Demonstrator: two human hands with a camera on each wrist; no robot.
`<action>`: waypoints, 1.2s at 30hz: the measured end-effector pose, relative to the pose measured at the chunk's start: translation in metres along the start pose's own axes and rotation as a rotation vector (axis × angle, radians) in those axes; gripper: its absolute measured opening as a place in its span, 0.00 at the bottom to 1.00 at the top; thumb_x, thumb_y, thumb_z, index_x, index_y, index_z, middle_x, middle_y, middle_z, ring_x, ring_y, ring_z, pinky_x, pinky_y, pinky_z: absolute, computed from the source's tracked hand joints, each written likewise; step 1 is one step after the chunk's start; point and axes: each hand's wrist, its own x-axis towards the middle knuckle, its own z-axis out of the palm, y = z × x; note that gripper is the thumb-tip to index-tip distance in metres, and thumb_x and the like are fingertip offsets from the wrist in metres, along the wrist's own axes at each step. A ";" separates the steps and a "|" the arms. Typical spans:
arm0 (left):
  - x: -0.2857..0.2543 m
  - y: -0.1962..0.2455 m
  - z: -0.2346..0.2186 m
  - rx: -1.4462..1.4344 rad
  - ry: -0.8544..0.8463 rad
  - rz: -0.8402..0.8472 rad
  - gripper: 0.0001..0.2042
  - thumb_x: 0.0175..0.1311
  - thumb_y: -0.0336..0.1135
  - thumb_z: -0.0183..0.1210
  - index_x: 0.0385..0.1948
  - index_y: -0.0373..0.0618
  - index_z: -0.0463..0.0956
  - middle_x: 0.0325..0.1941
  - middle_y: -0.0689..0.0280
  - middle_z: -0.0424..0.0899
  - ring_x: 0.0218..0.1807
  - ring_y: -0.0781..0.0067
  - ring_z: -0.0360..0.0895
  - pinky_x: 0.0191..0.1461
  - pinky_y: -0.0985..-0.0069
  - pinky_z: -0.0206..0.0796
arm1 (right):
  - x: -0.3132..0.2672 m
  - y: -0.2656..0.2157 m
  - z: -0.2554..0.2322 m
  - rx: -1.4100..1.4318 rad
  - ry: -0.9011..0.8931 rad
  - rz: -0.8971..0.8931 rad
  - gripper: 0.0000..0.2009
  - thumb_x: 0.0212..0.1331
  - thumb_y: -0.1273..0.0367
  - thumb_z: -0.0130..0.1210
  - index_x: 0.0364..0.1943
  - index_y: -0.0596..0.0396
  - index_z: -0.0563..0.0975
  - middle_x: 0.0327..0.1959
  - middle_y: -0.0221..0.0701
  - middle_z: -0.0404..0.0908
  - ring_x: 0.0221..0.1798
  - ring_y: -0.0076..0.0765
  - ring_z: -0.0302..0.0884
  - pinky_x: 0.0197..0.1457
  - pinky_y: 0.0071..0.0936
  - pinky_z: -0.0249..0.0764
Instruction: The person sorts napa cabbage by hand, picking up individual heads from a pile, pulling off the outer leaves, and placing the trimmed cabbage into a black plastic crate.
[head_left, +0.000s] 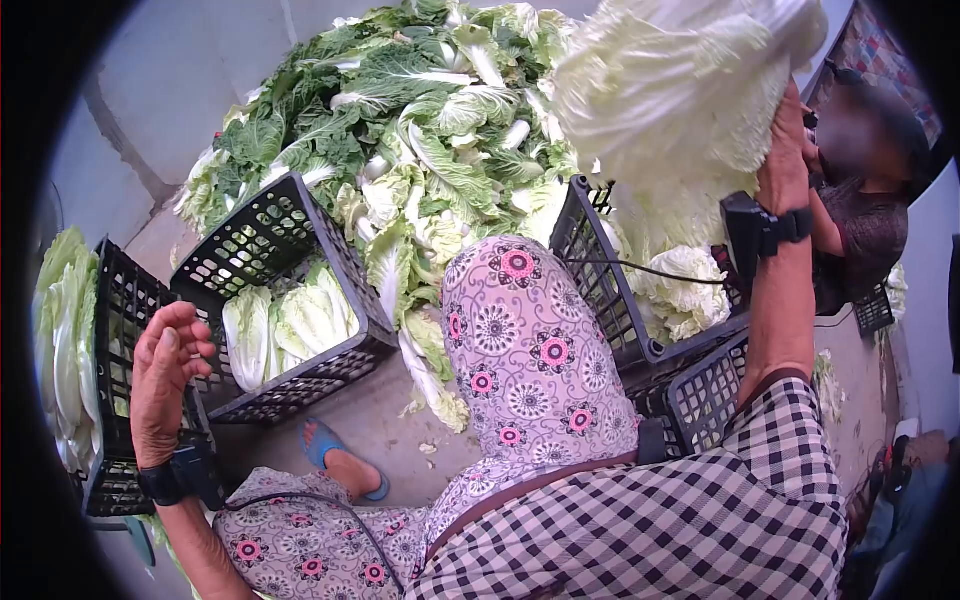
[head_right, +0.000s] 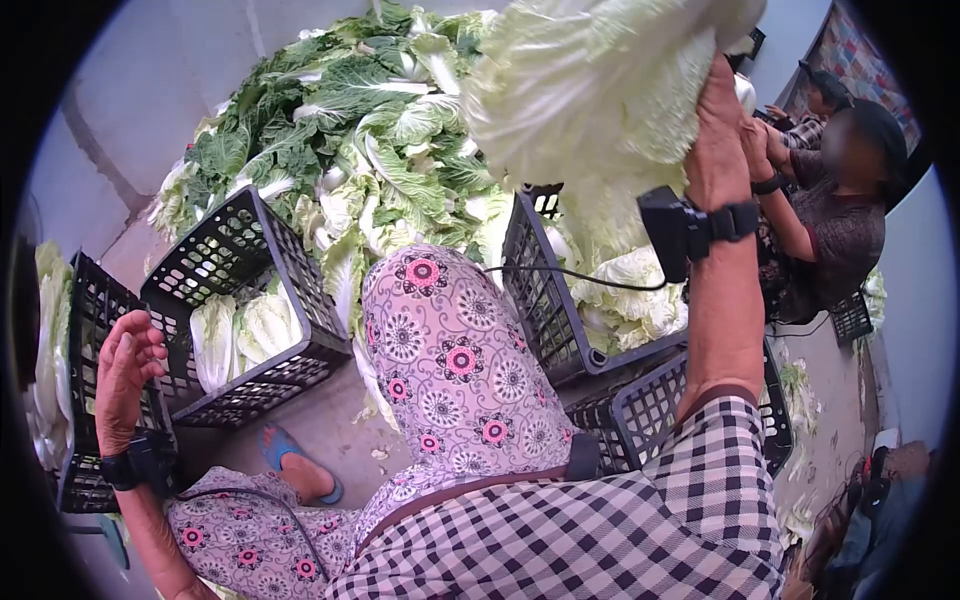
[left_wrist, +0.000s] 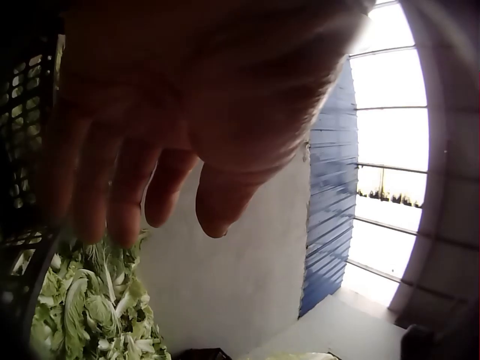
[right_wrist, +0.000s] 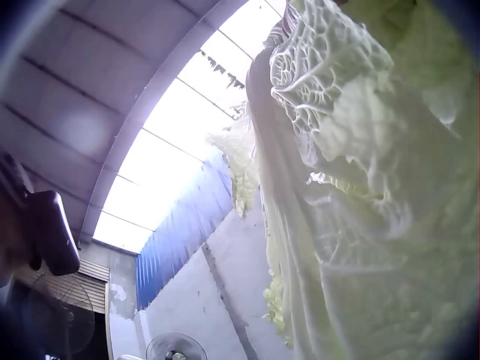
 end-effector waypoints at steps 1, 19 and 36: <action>0.001 -0.001 0.001 0.011 -0.015 -0.008 0.18 0.68 0.44 0.50 0.52 0.42 0.67 0.40 0.68 0.77 0.37 0.81 0.75 0.37 0.84 0.70 | -0.010 0.006 -0.023 -0.056 0.027 0.024 0.28 0.49 0.49 0.63 0.46 0.59 0.75 0.37 0.31 0.80 0.37 0.26 0.78 0.40 0.26 0.75; 0.005 0.003 0.016 0.084 -0.115 -0.039 0.19 0.65 0.45 0.52 0.50 0.43 0.69 0.38 0.70 0.76 0.37 0.82 0.74 0.39 0.84 0.68 | -0.159 0.099 -0.211 -0.504 0.195 0.517 0.26 0.53 0.53 0.60 0.48 0.59 0.74 0.41 0.33 0.79 0.41 0.29 0.77 0.44 0.29 0.75; -0.001 0.001 0.008 0.074 -0.136 -0.090 0.19 0.65 0.46 0.51 0.51 0.42 0.68 0.39 0.68 0.77 0.39 0.81 0.75 0.40 0.83 0.68 | -0.180 0.192 -0.170 -0.616 -0.054 0.713 0.24 0.56 0.56 0.57 0.51 0.59 0.72 0.44 0.35 0.78 0.45 0.32 0.77 0.48 0.32 0.74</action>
